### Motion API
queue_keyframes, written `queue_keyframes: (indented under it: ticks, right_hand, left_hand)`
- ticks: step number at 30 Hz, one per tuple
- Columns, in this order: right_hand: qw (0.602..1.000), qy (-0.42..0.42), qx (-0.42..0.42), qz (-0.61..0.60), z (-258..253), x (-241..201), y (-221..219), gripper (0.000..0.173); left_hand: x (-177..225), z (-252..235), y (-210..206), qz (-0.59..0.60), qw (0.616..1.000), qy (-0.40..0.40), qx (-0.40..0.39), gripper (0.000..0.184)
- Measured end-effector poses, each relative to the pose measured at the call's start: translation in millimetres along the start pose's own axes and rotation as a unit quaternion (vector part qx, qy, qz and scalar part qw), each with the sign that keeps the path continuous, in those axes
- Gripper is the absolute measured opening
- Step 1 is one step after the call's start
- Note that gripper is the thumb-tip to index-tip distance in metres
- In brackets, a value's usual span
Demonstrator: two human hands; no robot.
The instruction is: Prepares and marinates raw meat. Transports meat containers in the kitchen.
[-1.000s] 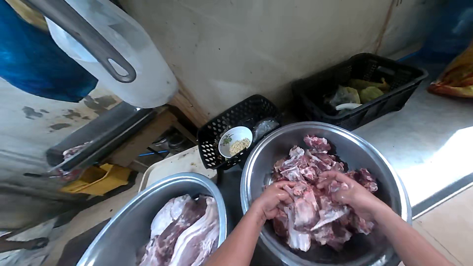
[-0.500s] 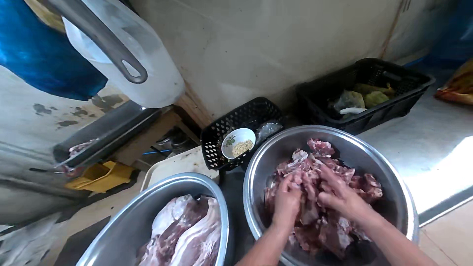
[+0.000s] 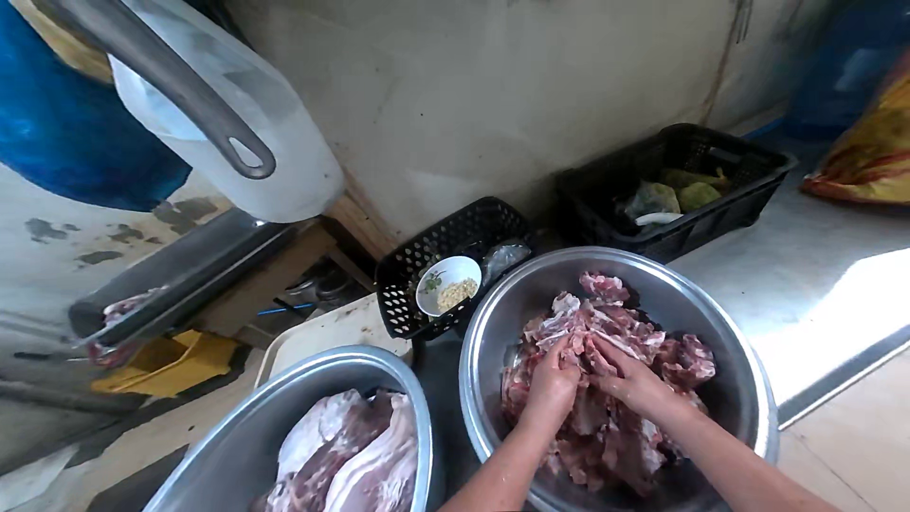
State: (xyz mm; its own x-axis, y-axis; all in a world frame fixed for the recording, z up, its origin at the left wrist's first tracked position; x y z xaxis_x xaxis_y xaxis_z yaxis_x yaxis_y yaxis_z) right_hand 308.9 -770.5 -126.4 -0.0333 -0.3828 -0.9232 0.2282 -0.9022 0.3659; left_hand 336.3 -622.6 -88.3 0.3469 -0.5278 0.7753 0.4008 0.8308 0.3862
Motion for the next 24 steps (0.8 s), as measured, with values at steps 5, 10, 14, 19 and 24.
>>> queue_keyframes:
  ticks: [5,10,14,19,24]
  right_hand:
    - [0.988,-0.084,0.034,0.125,1.4,-8.8,5.7,0.076]
    - [0.992,-0.072,0.034,0.099,-0.3,-8.2,9.3,0.069]
    - [0.993,-0.068,0.096,-0.016,-1.1,1.0,18.2,0.058]
    - [0.969,-0.074,0.175,-0.156,-2.3,11.4,28.1,0.051]
    - [0.948,0.041,0.314,-0.042,6.6,7.3,59.3,0.083]
  left_hand:
    - [8.4,8.6,-12.9,-0.083,0.996,-0.039,0.005,0.058]
    - [8.4,5.1,-7.9,-0.103,0.994,-0.039,-0.018,0.057]
    - [-7.5,-9.9,7.7,-0.004,1.0,-0.018,-0.024,0.052]
    - [-38.6,-26.1,31.5,0.196,0.98,0.031,0.004,0.056]
    - [-39.8,-16.9,43.1,0.402,0.91,0.045,0.088,0.051]
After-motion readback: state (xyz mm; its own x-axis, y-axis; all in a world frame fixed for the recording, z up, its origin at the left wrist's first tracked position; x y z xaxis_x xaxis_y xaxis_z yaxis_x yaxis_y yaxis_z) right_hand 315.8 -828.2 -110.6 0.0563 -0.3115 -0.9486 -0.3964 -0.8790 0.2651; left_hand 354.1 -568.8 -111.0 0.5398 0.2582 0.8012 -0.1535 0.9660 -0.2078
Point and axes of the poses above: each hand's wrist, its own z-axis away from the middle knuckle, its own y-axis out of the back of the hand, x = y × z, the point moved 6 cm from there along -z, towards the middle knuckle, and after that the axes turned 11 degrees about y, right-handed, at the moved point
